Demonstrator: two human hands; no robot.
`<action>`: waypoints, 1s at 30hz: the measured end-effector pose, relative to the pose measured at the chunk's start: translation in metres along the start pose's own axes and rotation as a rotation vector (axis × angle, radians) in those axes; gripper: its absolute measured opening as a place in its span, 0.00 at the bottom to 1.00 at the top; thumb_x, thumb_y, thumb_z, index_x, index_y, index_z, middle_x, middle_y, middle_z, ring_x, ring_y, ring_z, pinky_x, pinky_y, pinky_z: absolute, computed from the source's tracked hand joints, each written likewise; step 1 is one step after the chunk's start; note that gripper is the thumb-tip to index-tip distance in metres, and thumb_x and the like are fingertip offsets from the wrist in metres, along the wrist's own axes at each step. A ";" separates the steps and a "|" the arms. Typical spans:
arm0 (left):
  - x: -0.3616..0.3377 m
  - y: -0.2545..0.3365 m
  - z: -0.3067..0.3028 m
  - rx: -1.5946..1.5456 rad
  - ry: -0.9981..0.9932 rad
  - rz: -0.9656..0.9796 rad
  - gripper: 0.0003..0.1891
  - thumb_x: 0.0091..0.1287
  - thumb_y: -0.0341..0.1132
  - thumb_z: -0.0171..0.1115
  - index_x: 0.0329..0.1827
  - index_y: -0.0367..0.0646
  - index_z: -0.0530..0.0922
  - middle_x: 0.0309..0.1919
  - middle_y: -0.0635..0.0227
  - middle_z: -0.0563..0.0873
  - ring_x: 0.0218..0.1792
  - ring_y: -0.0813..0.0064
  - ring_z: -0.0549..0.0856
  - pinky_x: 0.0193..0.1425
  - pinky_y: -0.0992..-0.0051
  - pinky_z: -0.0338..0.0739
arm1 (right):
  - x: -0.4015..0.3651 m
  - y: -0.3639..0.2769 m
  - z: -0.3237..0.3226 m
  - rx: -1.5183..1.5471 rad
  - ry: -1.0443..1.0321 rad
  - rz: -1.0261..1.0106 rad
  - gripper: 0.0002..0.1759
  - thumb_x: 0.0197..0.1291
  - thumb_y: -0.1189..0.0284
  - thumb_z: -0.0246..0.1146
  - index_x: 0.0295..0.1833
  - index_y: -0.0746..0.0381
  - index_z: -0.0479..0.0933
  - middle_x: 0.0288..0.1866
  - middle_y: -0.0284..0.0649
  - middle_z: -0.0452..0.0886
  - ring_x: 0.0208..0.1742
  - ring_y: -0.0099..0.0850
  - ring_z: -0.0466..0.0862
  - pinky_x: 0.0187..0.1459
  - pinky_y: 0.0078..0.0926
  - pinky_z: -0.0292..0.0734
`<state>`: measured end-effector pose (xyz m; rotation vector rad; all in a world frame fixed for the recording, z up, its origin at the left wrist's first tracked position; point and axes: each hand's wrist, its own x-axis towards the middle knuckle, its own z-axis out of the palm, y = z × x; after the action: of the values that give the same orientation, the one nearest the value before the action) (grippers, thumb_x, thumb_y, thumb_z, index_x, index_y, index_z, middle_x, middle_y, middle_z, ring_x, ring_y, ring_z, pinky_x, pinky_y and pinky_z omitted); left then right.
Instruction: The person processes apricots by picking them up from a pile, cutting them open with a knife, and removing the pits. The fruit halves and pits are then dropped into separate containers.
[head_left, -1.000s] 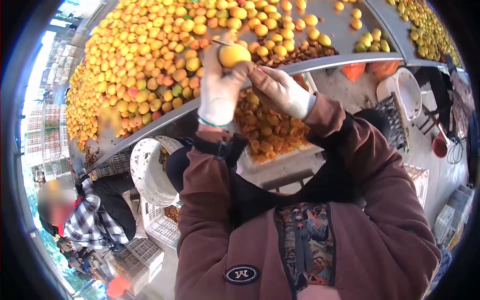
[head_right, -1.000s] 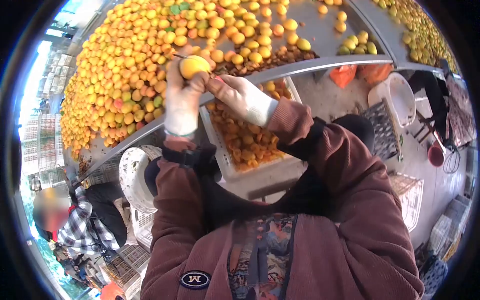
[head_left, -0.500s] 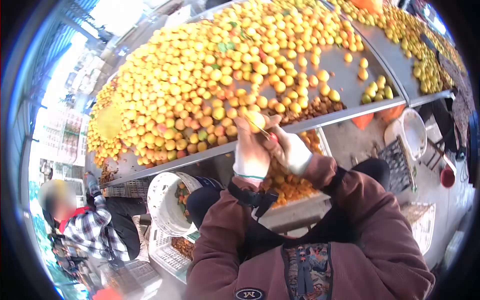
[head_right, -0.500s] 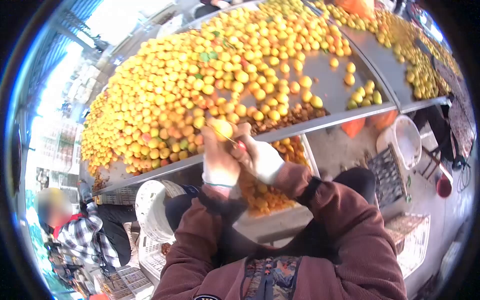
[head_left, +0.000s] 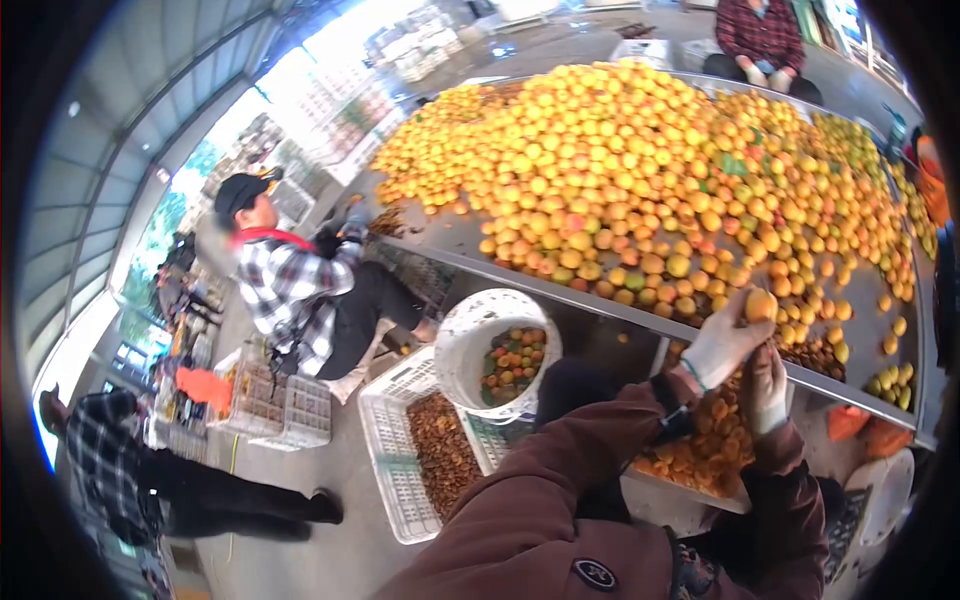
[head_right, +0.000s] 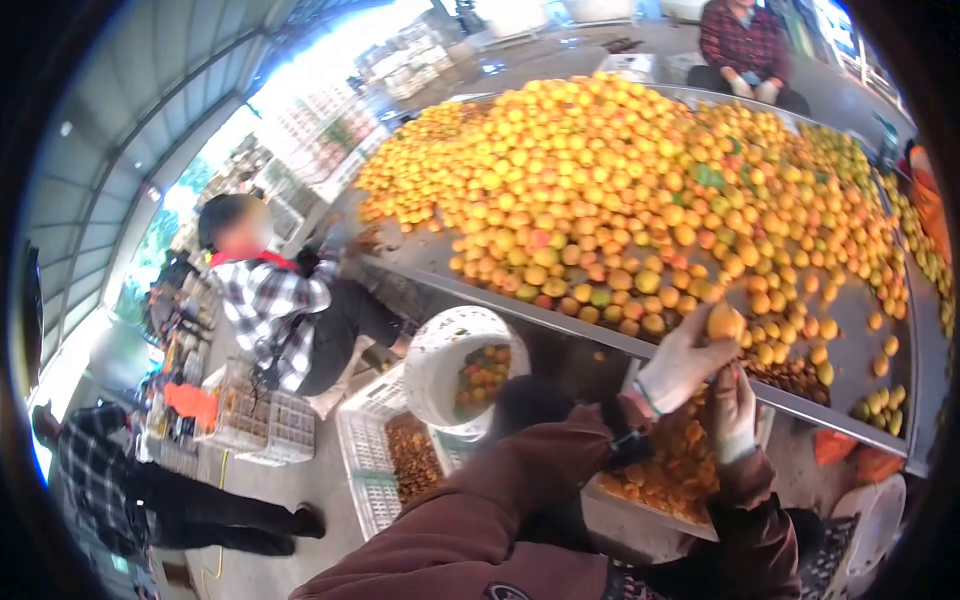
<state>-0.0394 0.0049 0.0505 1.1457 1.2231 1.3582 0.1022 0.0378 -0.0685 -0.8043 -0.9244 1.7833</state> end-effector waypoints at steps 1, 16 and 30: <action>0.005 -0.014 0.000 -0.173 -0.022 -0.032 0.27 0.69 0.34 0.64 0.69 0.37 0.68 0.49 0.70 0.81 0.45 0.80 0.81 0.52 0.77 0.77 | -0.007 -0.010 0.003 -0.305 -0.075 -0.104 0.17 0.76 0.58 0.52 0.52 0.61 0.74 0.31 0.25 0.75 0.31 0.15 0.72 0.31 0.15 0.67; 0.002 -0.024 0.000 -0.363 0.026 -0.174 0.28 0.78 0.57 0.42 0.49 0.39 0.79 0.37 0.65 0.86 0.38 0.72 0.85 0.42 0.68 0.79 | -0.022 -0.041 0.025 -1.003 -0.012 -0.634 0.12 0.67 0.70 0.57 0.52 0.64 0.72 0.29 0.53 0.80 0.33 0.53 0.84 0.34 0.36 0.77; -0.017 -0.044 0.039 0.252 0.102 0.096 0.15 0.77 0.42 0.49 0.54 0.38 0.74 0.41 0.48 0.84 0.47 0.49 0.84 0.50 0.63 0.76 | 0.014 -0.031 0.022 -0.190 0.324 -0.405 0.09 0.69 0.67 0.61 0.40 0.63 0.74 0.28 0.33 0.77 0.30 0.21 0.72 0.31 0.24 0.72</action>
<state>0.0037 -0.0056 0.0087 1.3388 1.4606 1.3752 0.0923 0.0541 -0.0329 -0.9186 -0.9674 1.1882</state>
